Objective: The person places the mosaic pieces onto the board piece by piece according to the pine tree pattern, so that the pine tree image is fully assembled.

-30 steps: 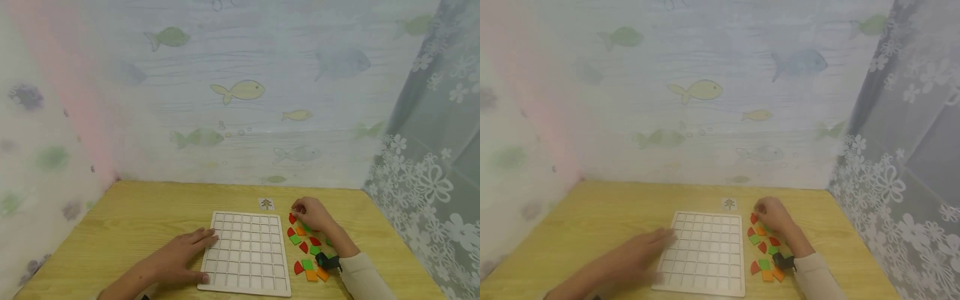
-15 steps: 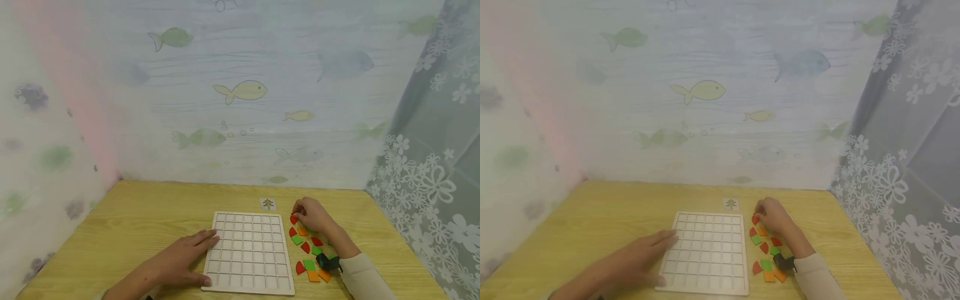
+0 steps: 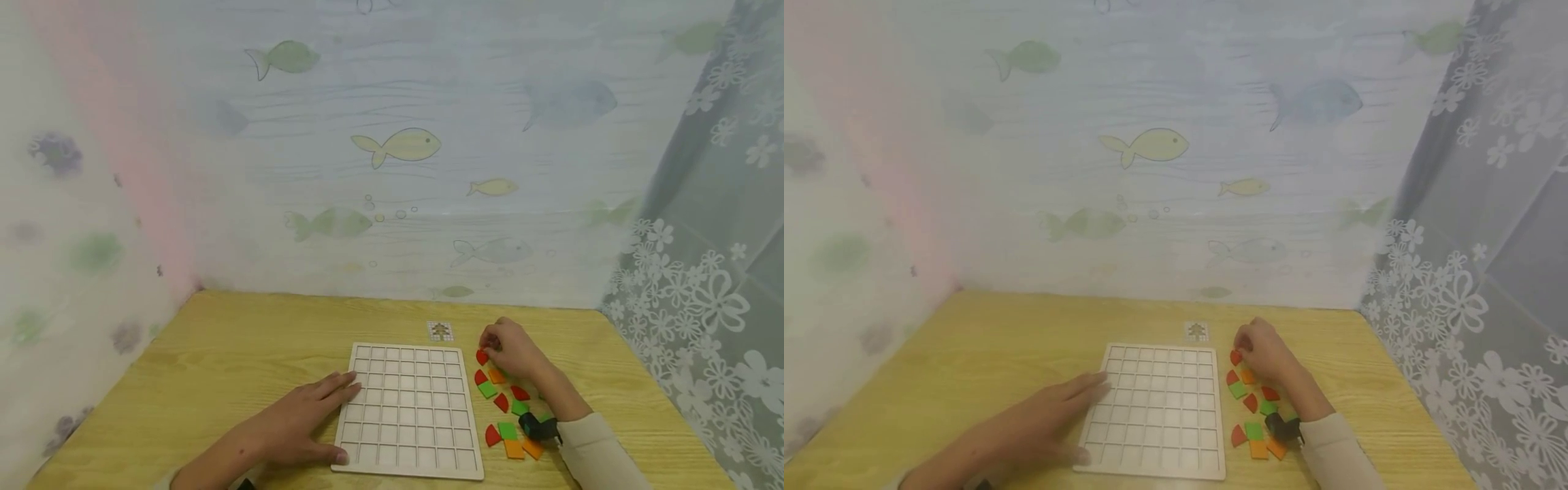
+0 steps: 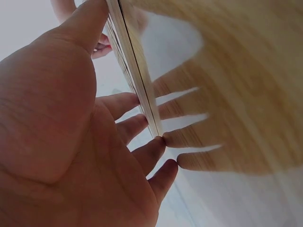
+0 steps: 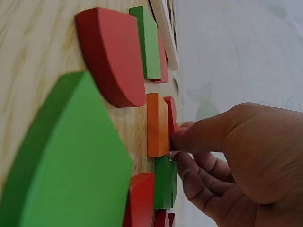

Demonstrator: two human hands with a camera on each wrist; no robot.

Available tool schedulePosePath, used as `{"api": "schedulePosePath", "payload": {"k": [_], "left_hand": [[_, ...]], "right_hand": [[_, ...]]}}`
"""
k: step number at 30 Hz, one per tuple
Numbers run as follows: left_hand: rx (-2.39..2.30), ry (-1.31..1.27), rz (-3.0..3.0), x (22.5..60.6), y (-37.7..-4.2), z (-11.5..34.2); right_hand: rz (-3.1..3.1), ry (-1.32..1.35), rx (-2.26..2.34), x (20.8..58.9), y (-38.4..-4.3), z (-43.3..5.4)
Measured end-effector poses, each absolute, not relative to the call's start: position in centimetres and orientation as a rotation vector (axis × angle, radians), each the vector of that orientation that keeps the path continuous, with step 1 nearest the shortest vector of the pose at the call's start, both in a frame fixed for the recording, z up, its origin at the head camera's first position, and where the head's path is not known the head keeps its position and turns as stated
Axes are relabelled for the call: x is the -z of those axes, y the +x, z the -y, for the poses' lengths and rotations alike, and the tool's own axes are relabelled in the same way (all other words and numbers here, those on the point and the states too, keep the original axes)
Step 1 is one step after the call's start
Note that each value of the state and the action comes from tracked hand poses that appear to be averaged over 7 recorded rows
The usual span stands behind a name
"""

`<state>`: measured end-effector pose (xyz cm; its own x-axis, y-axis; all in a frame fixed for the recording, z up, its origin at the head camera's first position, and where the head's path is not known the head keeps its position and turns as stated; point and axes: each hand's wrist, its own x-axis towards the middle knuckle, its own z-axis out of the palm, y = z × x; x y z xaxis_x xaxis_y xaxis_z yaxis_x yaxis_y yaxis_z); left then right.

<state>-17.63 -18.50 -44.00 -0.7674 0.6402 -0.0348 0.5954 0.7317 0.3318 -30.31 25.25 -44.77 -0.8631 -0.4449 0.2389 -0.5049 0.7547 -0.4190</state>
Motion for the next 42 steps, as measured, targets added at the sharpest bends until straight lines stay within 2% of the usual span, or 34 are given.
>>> {"api": "schedulePosePath", "payload": {"k": [13,42], "left_hand": [[-0.436,0.996,-2.793,44.0,-17.6,18.4],[-0.439,0.973,-2.781,44.0,-17.3,18.3]], "right_hand": [[2.786,0.782,-0.801,43.9,-30.2,-24.5],[2.721,1.067,-0.931,43.5,-31.5,-15.1]]}}
